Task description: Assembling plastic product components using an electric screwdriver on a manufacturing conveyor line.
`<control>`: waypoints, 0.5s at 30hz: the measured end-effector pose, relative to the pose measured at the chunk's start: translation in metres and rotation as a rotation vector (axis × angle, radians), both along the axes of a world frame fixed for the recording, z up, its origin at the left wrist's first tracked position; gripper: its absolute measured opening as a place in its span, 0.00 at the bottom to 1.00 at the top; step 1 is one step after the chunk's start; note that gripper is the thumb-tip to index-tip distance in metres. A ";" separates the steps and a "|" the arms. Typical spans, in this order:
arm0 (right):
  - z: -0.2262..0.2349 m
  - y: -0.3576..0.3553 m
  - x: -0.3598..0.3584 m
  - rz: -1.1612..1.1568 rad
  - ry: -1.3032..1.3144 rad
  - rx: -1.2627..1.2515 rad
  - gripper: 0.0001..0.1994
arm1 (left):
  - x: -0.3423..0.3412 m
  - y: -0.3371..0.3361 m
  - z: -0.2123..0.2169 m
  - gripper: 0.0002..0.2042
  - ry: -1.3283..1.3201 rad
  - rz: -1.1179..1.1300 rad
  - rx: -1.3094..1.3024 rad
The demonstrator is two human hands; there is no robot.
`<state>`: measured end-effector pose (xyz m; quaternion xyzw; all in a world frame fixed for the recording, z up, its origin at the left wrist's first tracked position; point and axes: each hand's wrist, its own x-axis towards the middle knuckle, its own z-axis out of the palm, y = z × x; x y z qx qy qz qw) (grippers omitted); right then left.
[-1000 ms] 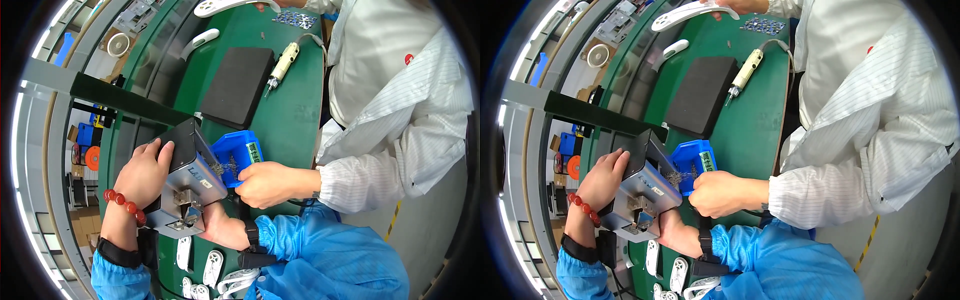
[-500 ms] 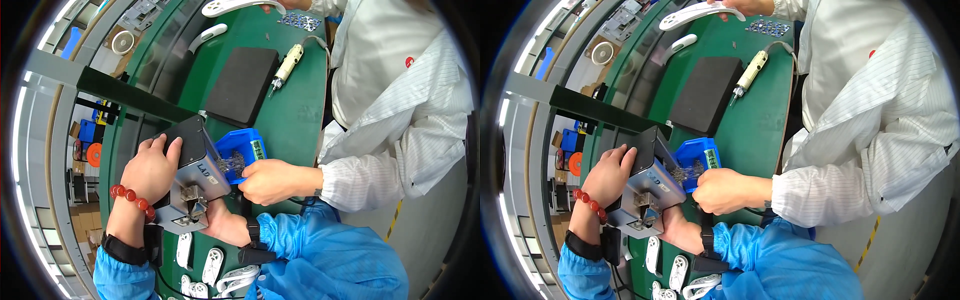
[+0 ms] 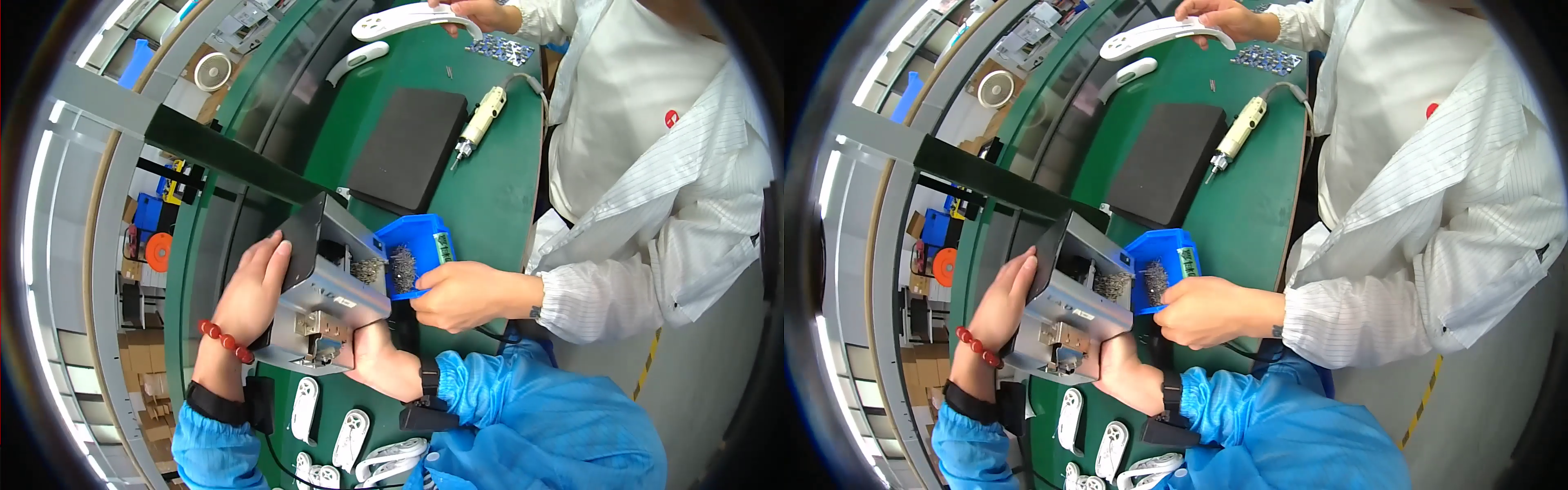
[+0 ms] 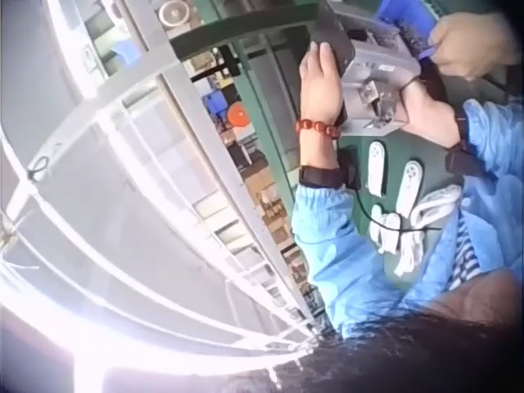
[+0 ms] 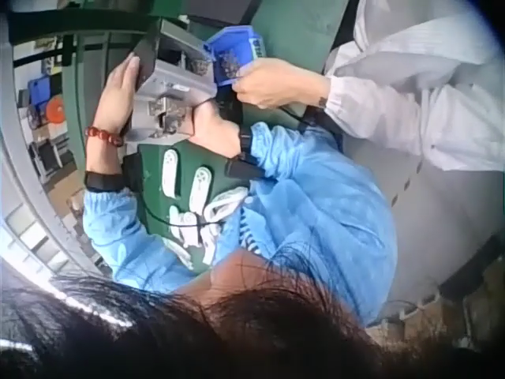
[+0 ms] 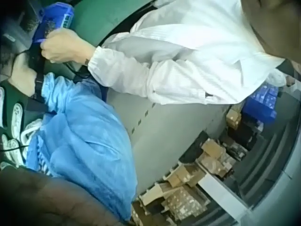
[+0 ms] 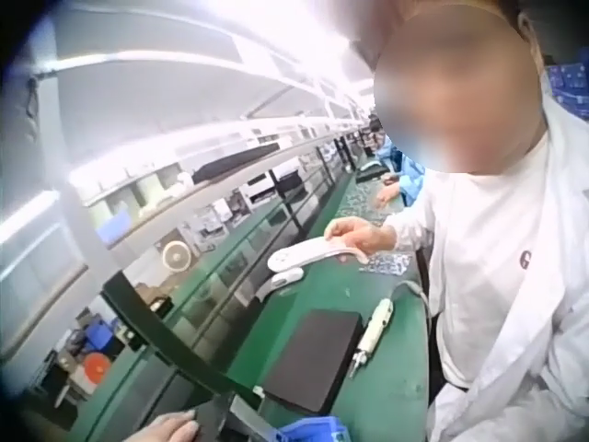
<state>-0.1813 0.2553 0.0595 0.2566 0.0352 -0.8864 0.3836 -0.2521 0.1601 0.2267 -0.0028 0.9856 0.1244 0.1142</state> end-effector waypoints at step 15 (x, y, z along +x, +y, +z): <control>-0.010 -0.045 0.012 -0.457 0.309 0.424 0.25 | 0.076 -0.141 -0.122 0.29 0.027 0.341 1.107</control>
